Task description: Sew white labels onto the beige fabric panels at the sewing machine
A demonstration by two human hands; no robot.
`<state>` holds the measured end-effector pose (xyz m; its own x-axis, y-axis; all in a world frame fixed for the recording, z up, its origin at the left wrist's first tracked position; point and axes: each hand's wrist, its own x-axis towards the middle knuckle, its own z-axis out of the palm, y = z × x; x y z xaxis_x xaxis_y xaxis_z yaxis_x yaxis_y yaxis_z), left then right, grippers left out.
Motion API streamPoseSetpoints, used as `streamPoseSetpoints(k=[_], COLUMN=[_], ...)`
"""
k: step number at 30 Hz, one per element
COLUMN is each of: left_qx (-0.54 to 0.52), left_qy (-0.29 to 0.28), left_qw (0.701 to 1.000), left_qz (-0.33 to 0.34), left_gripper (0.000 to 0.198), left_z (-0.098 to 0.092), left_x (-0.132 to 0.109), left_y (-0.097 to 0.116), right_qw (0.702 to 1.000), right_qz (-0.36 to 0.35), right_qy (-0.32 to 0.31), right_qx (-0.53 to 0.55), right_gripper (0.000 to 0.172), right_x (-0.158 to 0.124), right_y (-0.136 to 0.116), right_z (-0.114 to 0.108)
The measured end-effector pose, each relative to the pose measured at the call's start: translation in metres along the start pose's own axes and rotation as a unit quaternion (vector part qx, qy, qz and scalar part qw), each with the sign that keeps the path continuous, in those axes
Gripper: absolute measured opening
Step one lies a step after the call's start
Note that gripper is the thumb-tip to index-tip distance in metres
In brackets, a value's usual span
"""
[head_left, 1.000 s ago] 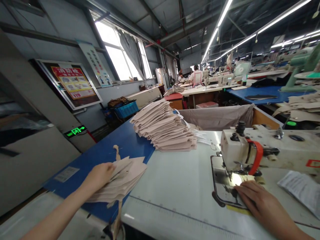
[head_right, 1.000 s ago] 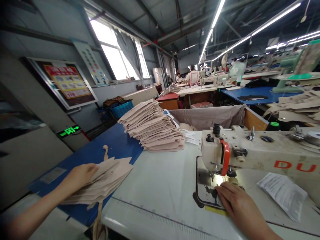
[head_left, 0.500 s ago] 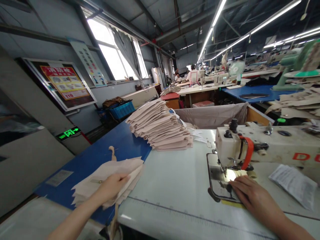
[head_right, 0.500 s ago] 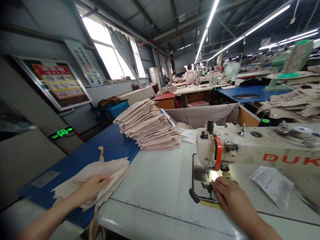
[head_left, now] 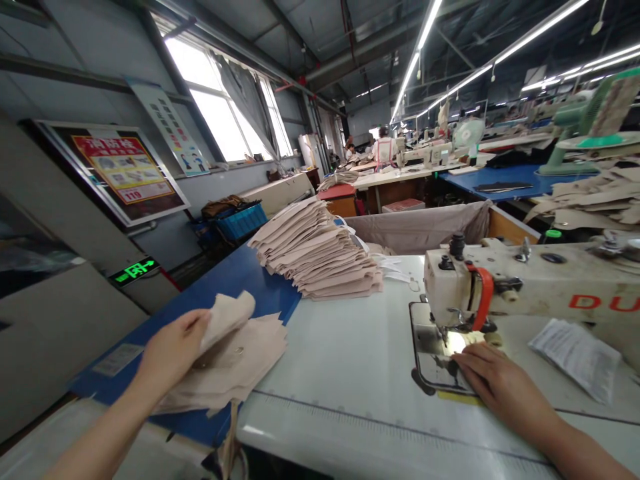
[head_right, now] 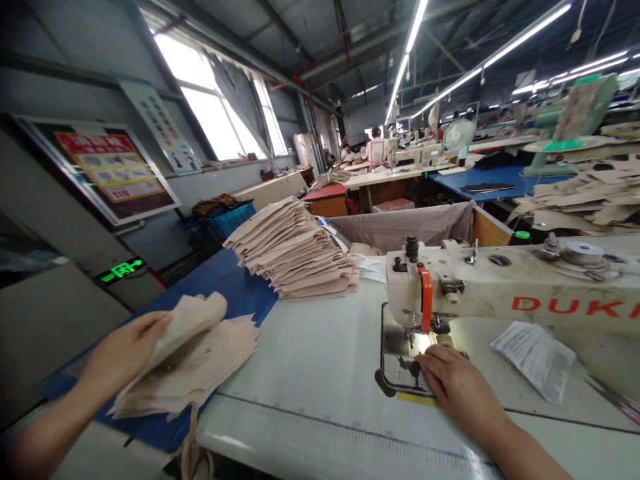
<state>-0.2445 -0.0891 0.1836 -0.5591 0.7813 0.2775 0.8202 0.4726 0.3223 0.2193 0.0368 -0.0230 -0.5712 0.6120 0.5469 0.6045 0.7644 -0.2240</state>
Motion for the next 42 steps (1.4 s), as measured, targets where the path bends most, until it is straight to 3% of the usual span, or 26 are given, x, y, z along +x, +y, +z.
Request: streamPoseSetpoints(k=[2,5,7,9,12,15,18,22,25,31,33,37,42], left_qx=[0.071,0.143,0.134,0.08,-0.015,-0.11,-0.178,-0.215,-0.214,-0.044,0.009,0.053,0.046], left_qy=[0.067,0.133,0.122,0.06,-0.05,-0.099,-0.138,-0.183,-0.167,-0.13,-0.139,-0.153,-0.153], left_qw=[0.995,0.954,0.914,0.885,0.867,0.866,0.868,0.868,0.875,0.848,0.851,0.872,0.881], left_qz=[0.037,0.228,0.363,0.454,0.495,0.478,0.442,0.409,0.401,0.512,0.506,0.463,0.446], left_gripper=[0.046,0.047,0.042,0.039,0.041,0.034,0.031,0.037,0.045,0.049,0.05,0.053,0.056], left_z=[-0.011,0.004,0.042,0.094,0.171,0.214,0.219,0.204,0.207,0.24,0.244,0.24,0.24], left_x=[-0.004,-0.022,-0.043,-0.069,-0.108,-0.131,-0.133,-0.126,-0.117,-0.099,-0.1,-0.11,-0.113], left_y=[0.012,0.034,0.052,0.071,0.104,0.134,0.155,0.165,0.161,0.152,0.156,0.17,0.176], right_qw=[1.0,0.999,0.998,0.997,0.997,0.996,0.994,0.962,0.933,0.927,0.923,0.915,0.91], right_qz=[0.003,0.02,0.034,0.041,0.048,0.026,0.058,0.268,0.35,0.363,0.371,0.393,0.408], right_qy=[-0.002,-0.024,-0.043,-0.05,-0.054,-0.09,-0.087,-0.019,-0.009,-0.048,-0.051,-0.041,-0.012], right_qx=[0.015,0.031,0.035,0.03,0.008,0.0,0.0,-0.054,-0.087,-0.087,-0.083,-0.08,-0.065], right_gripper=[0.032,0.03,0.028,0.027,0.024,0.02,0.018,0.02,0.019,0.011,0.001,0.015,0.015], right_x=[0.001,0.004,0.008,0.012,0.018,0.013,-0.005,-0.036,-0.05,-0.05,-0.047,-0.045,-0.048], right_y=[-0.001,-0.002,-0.005,-0.01,-0.017,-0.018,-0.007,0.028,0.053,0.067,0.069,0.069,0.066], right_z=[-0.001,-0.003,-0.005,-0.008,-0.015,-0.029,-0.055,-0.093,-0.106,-0.102,-0.102,-0.101,-0.098])
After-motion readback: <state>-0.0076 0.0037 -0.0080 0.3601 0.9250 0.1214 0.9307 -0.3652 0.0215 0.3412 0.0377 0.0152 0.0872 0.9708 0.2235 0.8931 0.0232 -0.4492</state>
